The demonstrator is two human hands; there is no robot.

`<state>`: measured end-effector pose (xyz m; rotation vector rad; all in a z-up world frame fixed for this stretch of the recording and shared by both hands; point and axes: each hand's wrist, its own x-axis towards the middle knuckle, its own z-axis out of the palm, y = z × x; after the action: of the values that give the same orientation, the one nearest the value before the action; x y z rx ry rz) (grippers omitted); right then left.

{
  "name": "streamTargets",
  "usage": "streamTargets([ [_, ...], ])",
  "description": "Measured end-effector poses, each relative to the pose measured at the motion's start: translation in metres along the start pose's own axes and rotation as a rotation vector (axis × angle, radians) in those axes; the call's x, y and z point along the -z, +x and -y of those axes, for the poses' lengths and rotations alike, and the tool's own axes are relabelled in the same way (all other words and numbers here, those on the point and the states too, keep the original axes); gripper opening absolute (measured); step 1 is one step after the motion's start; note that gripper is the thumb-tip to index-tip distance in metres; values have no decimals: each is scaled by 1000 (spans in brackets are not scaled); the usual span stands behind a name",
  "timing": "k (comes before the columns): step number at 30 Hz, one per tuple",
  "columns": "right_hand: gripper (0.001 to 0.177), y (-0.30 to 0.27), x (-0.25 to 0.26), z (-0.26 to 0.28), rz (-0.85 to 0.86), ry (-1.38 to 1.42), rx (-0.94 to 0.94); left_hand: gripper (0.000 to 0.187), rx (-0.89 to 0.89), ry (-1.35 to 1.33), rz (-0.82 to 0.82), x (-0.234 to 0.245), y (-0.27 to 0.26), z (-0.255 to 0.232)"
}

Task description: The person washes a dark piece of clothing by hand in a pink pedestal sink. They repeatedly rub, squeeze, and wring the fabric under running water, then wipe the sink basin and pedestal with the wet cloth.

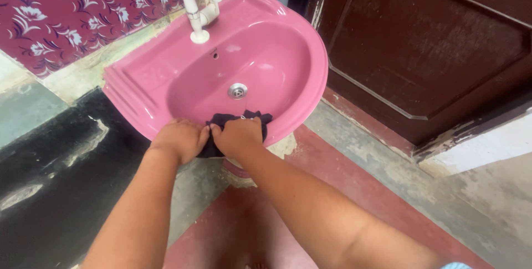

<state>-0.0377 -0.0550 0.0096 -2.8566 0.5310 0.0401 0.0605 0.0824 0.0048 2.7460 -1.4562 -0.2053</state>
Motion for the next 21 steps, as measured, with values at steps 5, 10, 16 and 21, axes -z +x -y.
streamTargets([
  [5, 56, -22, 15, -30, -25, 44, 201, 52, 194, 84, -34, -13, 0, -27],
  [10, 47, -18, 40, -79, 56, -33, 238, 48, 135, -26, 183, -23, 34, -70],
  [16, 51, -14, 61, -151, -105, -133, 339, 61, 199, -263, 50, -39, 80, -123],
  [21, 54, -18, 40, -153, -179, -113, 197, 58, 85, -378, -149, -51, 81, -127],
])
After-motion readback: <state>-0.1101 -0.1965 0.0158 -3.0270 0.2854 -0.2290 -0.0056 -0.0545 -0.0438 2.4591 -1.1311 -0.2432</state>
